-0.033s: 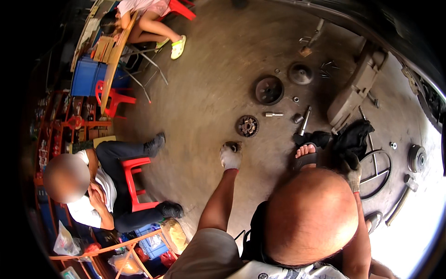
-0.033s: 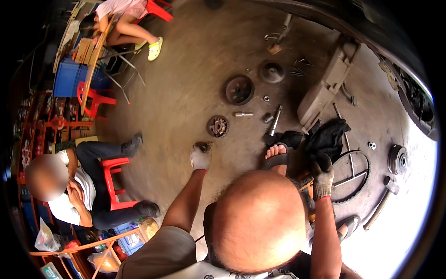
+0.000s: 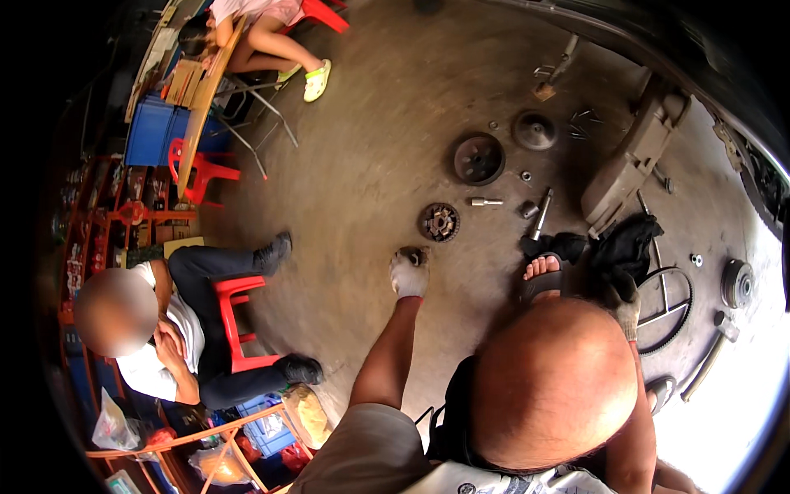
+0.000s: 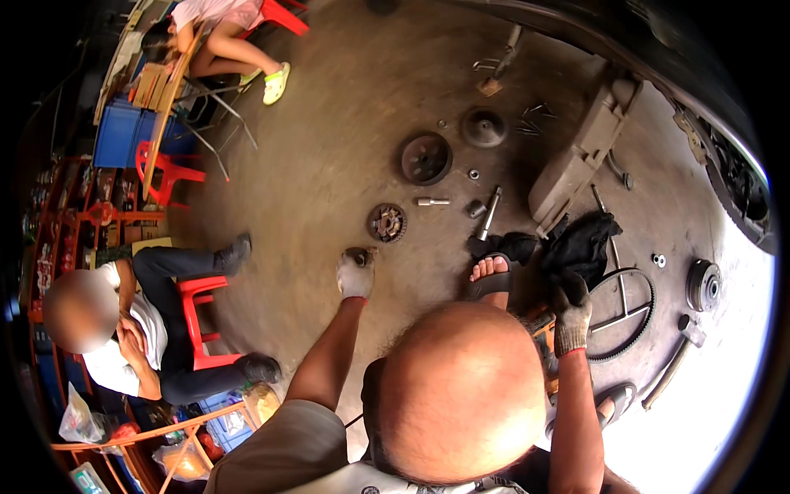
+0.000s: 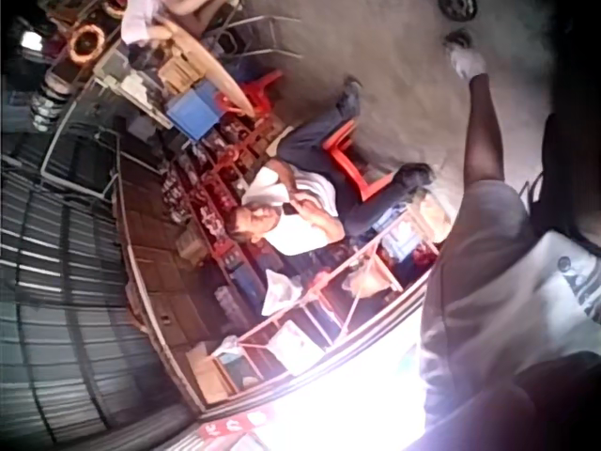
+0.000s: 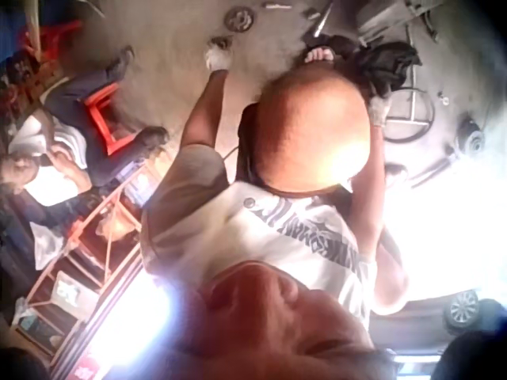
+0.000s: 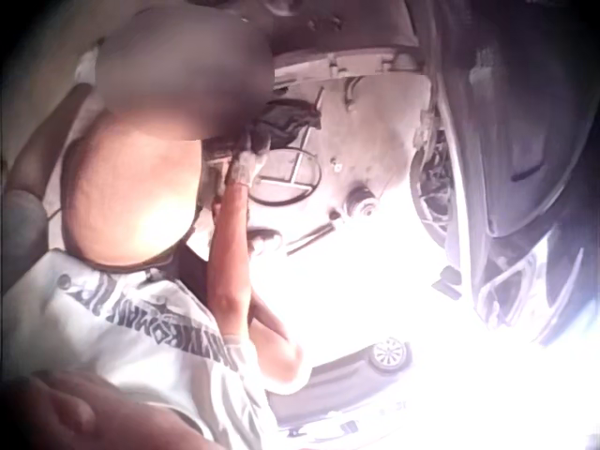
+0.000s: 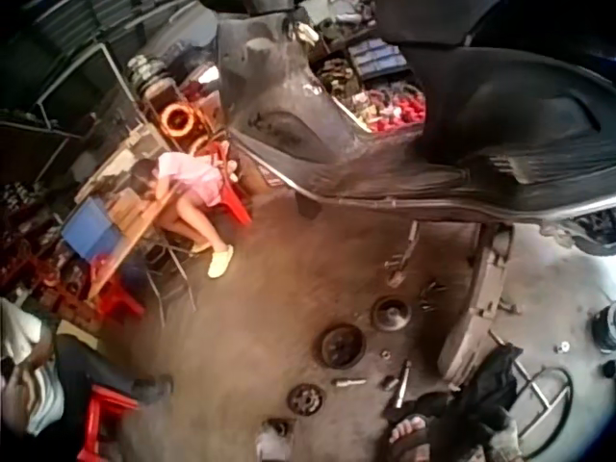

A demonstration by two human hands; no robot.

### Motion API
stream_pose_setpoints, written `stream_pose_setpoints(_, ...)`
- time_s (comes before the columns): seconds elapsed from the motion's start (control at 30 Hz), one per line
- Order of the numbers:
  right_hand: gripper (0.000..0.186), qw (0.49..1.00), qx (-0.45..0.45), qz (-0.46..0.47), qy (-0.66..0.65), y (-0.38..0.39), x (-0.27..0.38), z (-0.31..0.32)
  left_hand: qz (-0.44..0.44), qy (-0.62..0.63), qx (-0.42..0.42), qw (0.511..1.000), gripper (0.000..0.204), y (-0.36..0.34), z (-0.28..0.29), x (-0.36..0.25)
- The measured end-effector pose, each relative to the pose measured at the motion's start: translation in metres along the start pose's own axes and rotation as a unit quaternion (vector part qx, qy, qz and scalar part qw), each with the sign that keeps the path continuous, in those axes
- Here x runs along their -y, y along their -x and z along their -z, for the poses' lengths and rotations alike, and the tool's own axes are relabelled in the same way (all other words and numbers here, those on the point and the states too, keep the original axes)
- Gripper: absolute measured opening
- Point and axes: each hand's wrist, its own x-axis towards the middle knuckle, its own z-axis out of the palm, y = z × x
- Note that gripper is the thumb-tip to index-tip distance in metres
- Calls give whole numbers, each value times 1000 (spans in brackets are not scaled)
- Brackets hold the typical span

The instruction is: The person disassembles the transmission of a scooter using an impact wrench, removing the clutch bell, drive belt, clutch assembly, and variator pulley by hand. The person then takes apart the variator to remove roller weights and wipes components with a cloth.

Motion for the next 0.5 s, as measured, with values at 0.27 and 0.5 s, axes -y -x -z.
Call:
stream_pose_setpoints(0.27,36,999,27,-11,-19,6,-8,3,-55,60,21,996,35,-46,8,-48)
stream_pose_setpoints(0.5,35,996,24,25,81,-1,-25,20,-92,52,63,992,41,-64,6,-69)
